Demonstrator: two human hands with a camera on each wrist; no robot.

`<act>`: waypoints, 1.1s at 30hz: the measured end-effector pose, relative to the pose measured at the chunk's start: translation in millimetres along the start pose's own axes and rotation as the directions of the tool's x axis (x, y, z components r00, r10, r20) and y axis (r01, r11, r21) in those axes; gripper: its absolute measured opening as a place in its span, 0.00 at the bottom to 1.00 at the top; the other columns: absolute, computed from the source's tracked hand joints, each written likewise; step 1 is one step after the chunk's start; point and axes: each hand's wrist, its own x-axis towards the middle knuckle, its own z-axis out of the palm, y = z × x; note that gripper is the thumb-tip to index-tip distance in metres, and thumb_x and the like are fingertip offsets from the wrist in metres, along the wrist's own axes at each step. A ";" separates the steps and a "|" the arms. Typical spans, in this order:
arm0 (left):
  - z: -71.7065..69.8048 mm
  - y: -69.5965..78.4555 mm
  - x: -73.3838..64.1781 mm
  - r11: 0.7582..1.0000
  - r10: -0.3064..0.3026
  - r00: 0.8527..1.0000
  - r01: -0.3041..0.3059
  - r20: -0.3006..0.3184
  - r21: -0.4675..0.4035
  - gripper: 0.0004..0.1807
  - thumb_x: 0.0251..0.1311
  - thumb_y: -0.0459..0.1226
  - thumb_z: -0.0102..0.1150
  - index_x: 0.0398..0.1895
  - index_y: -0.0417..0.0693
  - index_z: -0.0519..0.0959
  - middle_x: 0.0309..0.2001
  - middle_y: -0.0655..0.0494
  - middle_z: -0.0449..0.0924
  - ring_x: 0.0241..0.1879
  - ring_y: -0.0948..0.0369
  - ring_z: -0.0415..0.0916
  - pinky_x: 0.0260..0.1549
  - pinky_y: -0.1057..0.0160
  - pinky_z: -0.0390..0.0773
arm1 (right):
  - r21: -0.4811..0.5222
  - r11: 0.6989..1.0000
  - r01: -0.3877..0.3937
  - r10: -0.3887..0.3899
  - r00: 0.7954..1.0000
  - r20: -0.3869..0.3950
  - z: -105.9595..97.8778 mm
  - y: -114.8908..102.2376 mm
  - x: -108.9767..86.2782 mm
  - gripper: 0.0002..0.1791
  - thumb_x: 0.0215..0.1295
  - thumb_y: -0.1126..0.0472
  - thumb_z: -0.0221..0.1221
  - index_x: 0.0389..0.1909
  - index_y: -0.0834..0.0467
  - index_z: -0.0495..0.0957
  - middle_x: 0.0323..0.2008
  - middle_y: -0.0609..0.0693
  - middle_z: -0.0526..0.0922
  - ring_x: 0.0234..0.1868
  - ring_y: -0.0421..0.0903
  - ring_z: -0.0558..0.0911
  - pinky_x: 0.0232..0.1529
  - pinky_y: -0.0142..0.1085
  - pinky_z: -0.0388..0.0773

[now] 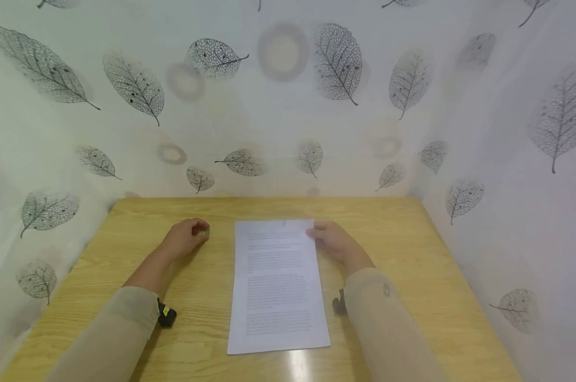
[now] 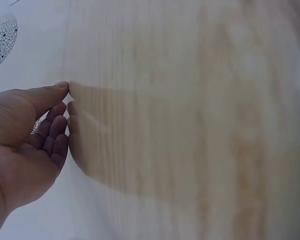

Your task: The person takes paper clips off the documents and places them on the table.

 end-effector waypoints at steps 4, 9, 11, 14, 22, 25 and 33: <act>-3.8 1.6 -0.3 1.000 -0.011 1.000 0.011 0.022 0.005 0.20 0.77 0.38 0.63 0.65 0.38 0.80 0.62 0.36 0.83 0.63 0.41 0.80 0.67 0.41 0.79 | 0.004 1.000 -0.003 0.003 1.000 -0.003 -0.5 0.3 1.3 0.23 0.82 0.65 0.57 0.71 0.72 0.75 0.55 0.48 0.88 0.53 0.40 0.86 0.52 0.29 0.85; -7.2 4.6 -2.3 1.000 -0.023 0.999 0.023 0.033 0.004 0.20 0.77 0.38 0.63 0.66 0.38 0.80 0.63 0.36 0.82 0.64 0.40 0.79 0.67 0.41 0.79 | 0.008 1.000 -0.003 0.003 1.000 -0.001 -1.5 1.1 2.6 0.22 0.82 0.64 0.58 0.70 0.72 0.75 0.55 0.48 0.89 0.52 0.40 0.86 0.52 0.30 0.85; -7.8 5.5 -3.1 1.000 -0.026 0.999 0.026 0.034 0.000 0.20 0.77 0.38 0.64 0.66 0.38 0.80 0.63 0.36 0.82 0.64 0.40 0.79 0.67 0.41 0.79 | 0.008 1.000 -0.001 0.001 1.000 -0.001 -1.8 1.2 2.8 0.22 0.82 0.64 0.58 0.70 0.72 0.75 0.54 0.48 0.89 0.52 0.40 0.86 0.52 0.30 0.85; -7.6 5.9 -3.6 1.000 -0.027 0.999 0.027 0.033 0.001 0.20 0.76 0.38 0.64 0.65 0.37 0.81 0.63 0.35 0.82 0.64 0.40 0.79 0.67 0.41 0.79 | 0.004 1.000 0.002 -0.002 1.000 -0.001 -1.8 1.2 2.2 0.22 0.82 0.64 0.58 0.70 0.72 0.75 0.54 0.47 0.89 0.52 0.41 0.86 0.51 0.30 0.85; -3.9 1.7 -1.9 0.999 -0.033 0.999 0.033 0.024 -0.011 0.21 0.77 0.39 0.64 0.66 0.38 0.81 0.63 0.36 0.83 0.64 0.41 0.80 0.69 0.41 0.78 | 0.005 1.000 0.003 -0.003 1.000 -0.001 0.6 -0.4 -0.6 0.21 0.82 0.65 0.58 0.68 0.72 0.77 0.54 0.47 0.89 0.53 0.40 0.85 0.52 0.29 0.85; -3.2 -0.8 -2.5 0.999 -0.028 0.999 0.029 0.026 -0.027 0.22 0.76 0.40 0.64 0.67 0.38 0.80 0.64 0.36 0.83 0.65 0.40 0.79 0.70 0.41 0.78 | 0.003 1.000 0.004 -0.004 1.000 -0.001 0.8 -0.8 -1.2 0.21 0.82 0.65 0.57 0.68 0.72 0.77 0.55 0.47 0.88 0.53 0.40 0.85 0.53 0.29 0.85; -6.3 -7.0 -7.1 0.990 -0.047 0.998 0.051 0.033 -0.129 0.26 0.74 0.39 0.63 0.72 0.41 0.76 0.70 0.37 0.80 0.69 0.40 0.77 0.72 0.40 0.76 | 0.002 1.000 0.002 -0.001 1.000 -0.005 -1.1 2.1 1.0 0.21 0.82 0.64 0.58 0.67 0.72 0.78 0.54 0.47 0.89 0.52 0.40 0.85 0.52 0.29 0.84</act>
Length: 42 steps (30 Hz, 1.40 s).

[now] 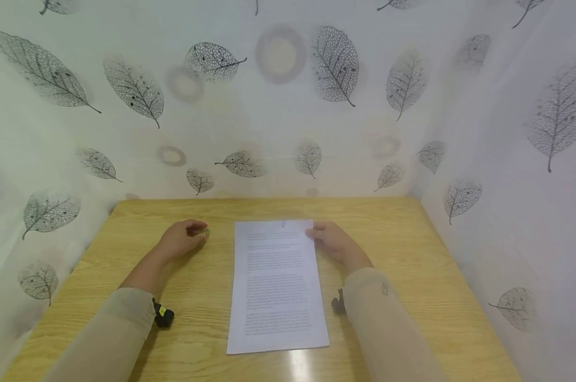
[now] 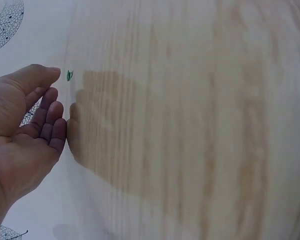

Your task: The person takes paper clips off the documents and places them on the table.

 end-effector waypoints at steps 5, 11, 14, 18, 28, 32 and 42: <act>-1.7 0.9 -0.7 0.998 0.004 1.000 -0.005 -0.019 -0.060 0.29 0.72 0.34 0.58 0.75 0.40 0.72 0.73 0.37 0.75 0.71 0.40 0.74 0.74 0.39 0.75 | -0.004 1.000 -0.011 0.011 1.000 -0.014 -0.7 -0.6 -0.8 0.21 0.82 0.65 0.58 0.69 0.71 0.76 0.56 0.48 0.88 0.53 0.39 0.85 0.53 0.29 0.85; -3.8 9.8 -1.0 0.985 -0.050 0.998 0.042 -0.046 -0.169 0.29 0.73 0.34 0.55 0.76 0.42 0.70 0.75 0.40 0.73 0.74 0.42 0.70 0.74 0.41 0.75 | 0.002 1.000 -0.010 0.010 1.000 -0.011 -2.3 -0.3 -1.2 0.21 0.82 0.64 0.58 0.68 0.72 0.77 0.55 0.47 0.88 0.53 0.39 0.85 0.53 0.29 0.85; -3.4 19.0 -1.0 0.984 -0.044 0.994 0.027 -0.095 -0.176 0.27 0.75 0.36 0.54 0.75 0.43 0.72 0.73 0.41 0.76 0.72 0.42 0.72 0.71 0.42 0.77 | -0.003 1.000 0.002 -0.002 1.000 0.002 -2.8 0.4 -0.5 0.20 0.82 0.64 0.58 0.67 0.72 0.77 0.53 0.46 0.88 0.53 0.40 0.85 0.52 0.29 0.85; 0.4 38.9 -0.1 0.983 -0.011 0.988 -0.017 -0.151 -0.181 0.24 0.77 0.38 0.53 0.73 0.43 0.74 0.72 0.43 0.78 0.69 0.43 0.76 0.68 0.42 0.80 | -0.004 1.000 0.009 -0.009 1.000 0.009 -3.2 1.3 0.4 0.19 0.82 0.64 0.58 0.65 0.71 0.78 0.53 0.46 0.88 0.53 0.40 0.85 0.52 0.29 0.84; 22.4 102.2 5.0 0.968 0.047 0.986 -0.085 -0.161 -0.236 0.19 0.77 0.39 0.56 0.67 0.50 0.78 0.67 0.49 0.81 0.66 0.48 0.79 0.68 0.46 0.82 | 0.006 1.000 0.009 -0.009 1.000 0.008 -3.8 1.7 1.3 0.20 0.82 0.64 0.59 0.67 0.72 0.77 0.54 0.46 0.88 0.53 0.39 0.85 0.53 0.29 0.85; 34.0 120.7 7.0 0.970 0.112 0.978 -0.146 -0.176 -0.194 0.19 0.76 0.39 0.56 0.66 0.50 0.80 0.65 0.52 0.83 0.64 0.50 0.80 0.66 0.48 0.83 | 0.011 1.000 0.006 -0.006 1.000 0.007 -4.1 3.9 2.8 0.19 0.82 0.64 0.59 0.65 0.70 0.79 0.53 0.46 0.89 0.53 0.40 0.85 0.53 0.28 0.84; 67.2 152.9 13.0 0.967 0.239 0.960 -0.250 -0.143 -0.059 0.18 0.76 0.35 0.58 0.65 0.45 0.81 0.63 0.49 0.85 0.63 0.51 0.81 0.68 0.51 0.82 | 0.016 1.000 0.008 -0.008 1.000 0.008 -3.3 5.6 5.2 0.20 0.81 0.65 0.59 0.66 0.72 0.78 0.54 0.47 0.88 0.53 0.40 0.86 0.53 0.29 0.85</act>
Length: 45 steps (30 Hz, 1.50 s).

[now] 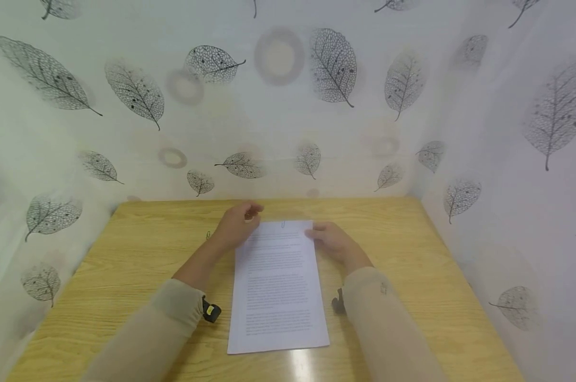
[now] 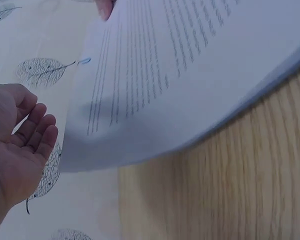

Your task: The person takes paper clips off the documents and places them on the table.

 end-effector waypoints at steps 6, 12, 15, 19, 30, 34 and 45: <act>16.6 8.4 4.8 0.997 0.039 0.999 -0.041 0.031 0.070 0.18 0.74 0.33 0.61 0.64 0.42 0.82 0.64 0.46 0.86 0.66 0.48 0.82 0.70 0.50 0.81 | 0.005 1.000 0.003 -0.003 1.000 -0.003 -2.1 1.4 1.2 0.20 0.81 0.65 0.59 0.67 0.72 0.77 0.54 0.47 0.89 0.53 0.41 0.86 0.52 0.30 0.85; 29.5 9.1 9.1 0.987 0.042 0.997 -0.051 0.061 0.154 0.18 0.75 0.34 0.61 0.65 0.43 0.82 0.65 0.47 0.85 0.69 0.49 0.80 0.72 0.49 0.79 | 0.007 1.000 0.004 -0.004 1.000 0.003 -2.1 2.3 2.4 0.20 0.81 0.65 0.59 0.67 0.72 0.78 0.53 0.47 0.89 0.52 0.40 0.86 0.52 0.30 0.86; 35.9 7.9 11.2 0.978 0.044 0.996 -0.059 0.079 0.200 0.18 0.76 0.34 0.61 0.65 0.44 0.82 0.65 0.48 0.85 0.68 0.50 0.80 0.72 0.50 0.79 | 0.001 1.000 0.000 0.000 1.000 0.002 -1.8 2.2 2.7 0.19 0.81 0.65 0.59 0.66 0.71 0.79 0.52 0.46 0.89 0.51 0.40 0.86 0.51 0.30 0.86; 43.1 9.7 14.4 0.977 0.043 0.994 -0.063 0.098 0.205 0.17 0.76 0.35 0.60 0.65 0.45 0.82 0.64 0.48 0.86 0.67 0.50 0.81 0.71 0.49 0.80 | -0.008 1.000 -0.004 0.004 1.000 -0.011 -2.1 0.7 2.7 0.19 0.81 0.65 0.59 0.65 0.71 0.79 0.52 0.47 0.89 0.51 0.40 0.86 0.51 0.30 0.85; 57.0 9.7 19.3 0.957 0.019 0.994 -0.049 0.107 0.286 0.13 0.78 0.40 0.59 0.61 0.54 0.79 0.61 0.53 0.89 0.64 0.49 0.83 0.68 0.42 0.69 | -0.007 1.000 0.012 -0.012 1.000 0.002 0.4 1.8 3.2 0.19 0.81 0.66 0.59 0.65 0.73 0.78 0.49 0.44 0.89 0.50 0.40 0.85 0.51 0.30 0.85; 56.6 9.1 18.2 0.953 0.007 0.992 -0.046 0.129 0.299 0.12 0.80 0.41 0.57 0.61 0.56 0.77 0.56 0.51 0.90 0.62 0.47 0.83 0.71 0.41 0.66 | -0.010 1.000 0.010 -0.010 1.000 0.003 1.7 2.1 2.9 0.20 0.81 0.66 0.58 0.65 0.74 0.77 0.49 0.45 0.88 0.50 0.40 0.85 0.51 0.30 0.84; 56.7 1.9 21.6 0.952 -0.002 0.984 -0.053 0.180 0.301 0.11 0.81 0.43 0.55 0.62 0.59 0.74 0.52 0.51 0.90 0.65 0.46 0.81 0.73 0.39 0.63 | -0.021 1.000 0.003 -0.003 1.000 -0.001 1.5 0.7 2.0 0.20 0.82 0.65 0.58 0.66 0.72 0.78 0.55 0.50 0.87 0.52 0.41 0.85 0.51 0.30 0.85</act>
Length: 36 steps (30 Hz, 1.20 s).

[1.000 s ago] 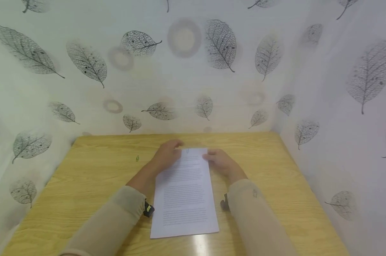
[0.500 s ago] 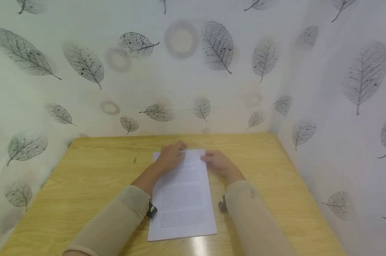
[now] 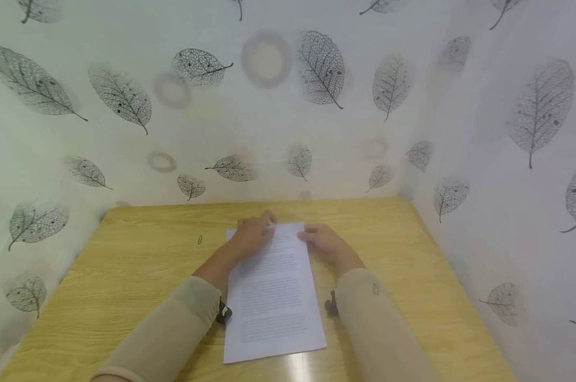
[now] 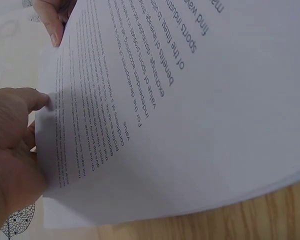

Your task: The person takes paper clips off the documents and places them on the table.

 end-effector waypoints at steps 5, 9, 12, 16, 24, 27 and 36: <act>-2.8 2.8 -2.6 1.000 -0.014 1.000 0.015 0.018 -0.022 0.12 0.81 0.43 0.56 0.62 0.59 0.74 0.53 0.51 0.90 0.66 0.46 0.80 0.74 0.40 0.61 | -0.007 1.000 0.010 -0.010 1.000 0.006 0.9 -2.3 -3.1 0.20 0.82 0.65 0.57 0.66 0.73 0.77 0.53 0.49 0.87 0.51 0.40 0.85 0.51 0.30 0.85; -4.0 4.7 -4.6 0.999 -0.018 1.000 0.018 0.019 -0.033 0.12 0.80 0.42 0.57 0.61 0.59 0.74 0.51 0.51 0.89 0.63 0.47 0.80 0.73 0.40 0.61 | -0.015 1.000 0.013 -0.013 1.000 0.002 1.5 -3.3 -4.4 0.20 0.82 0.66 0.57 0.66 0.74 0.77 0.52 0.49 0.87 0.50 0.40 0.85 0.50 0.30 0.84; -3.3 4.4 -4.7 0.999 -0.018 1.000 0.018 0.010 -0.040 0.12 0.79 0.41 0.58 0.60 0.59 0.74 0.52 0.52 0.89 0.62 0.48 0.81 0.73 0.40 0.61 | -0.014 1.000 0.013 -0.013 1.000 -0.006 1.8 -2.4 -3.2 0.18 0.82 0.66 0.57 0.64 0.73 0.78 0.51 0.48 0.87 0.49 0.40 0.85 0.50 0.30 0.84; -1.6 3.2 -5.4 0.999 -0.022 1.000 0.022 0.006 -0.050 0.11 0.78 0.41 0.58 0.59 0.59 0.74 0.52 0.52 0.89 0.61 0.48 0.81 0.73 0.40 0.60 | -0.005 1.000 0.016 -0.016 1.000 -0.008 2.7 -0.8 -2.0 0.16 0.81 0.66 0.58 0.60 0.73 0.80 0.49 0.47 0.88 0.49 0.40 0.85 0.49 0.30 0.84; 1.9 -0.8 -5.0 0.999 -0.017 1.000 0.017 0.000 -0.027 0.10 0.78 0.42 0.57 0.57 0.61 0.73 0.37 0.55 0.86 0.54 0.50 0.80 0.72 0.41 0.61 | 0.008 1.000 0.022 -0.022 1.000 0.000 3.2 -0.6 -3.8 0.12 0.81 0.67 0.58 0.56 0.70 0.83 0.46 0.44 0.89 0.47 0.39 0.86 0.48 0.30 0.85; 2.0 -2.0 -4.0 1.000 -0.005 1.000 0.004 -0.008 -0.011 0.10 0.77 0.41 0.58 0.57 0.60 0.73 0.33 0.57 0.83 0.50 0.51 0.79 0.71 0.41 0.63 | 0.007 1.000 0.024 -0.024 1.000 0.000 4.1 -2.3 -5.1 0.11 0.81 0.67 0.58 0.53 0.69 0.83 0.44 0.44 0.88 0.46 0.39 0.85 0.46 0.30 0.85; -5.0 -4.2 -6.5 1.000 -0.004 1.000 0.004 -0.015 -0.009 0.12 0.74 0.40 0.59 0.57 0.58 0.74 0.50 0.49 0.89 0.59 0.46 0.81 0.72 0.39 0.70 | -0.010 1.000 0.021 -0.021 1.000 -0.003 3.1 -2.7 -5.5 0.11 0.82 0.66 0.57 0.54 0.70 0.83 0.45 0.45 0.89 0.46 0.40 0.85 0.46 0.30 0.85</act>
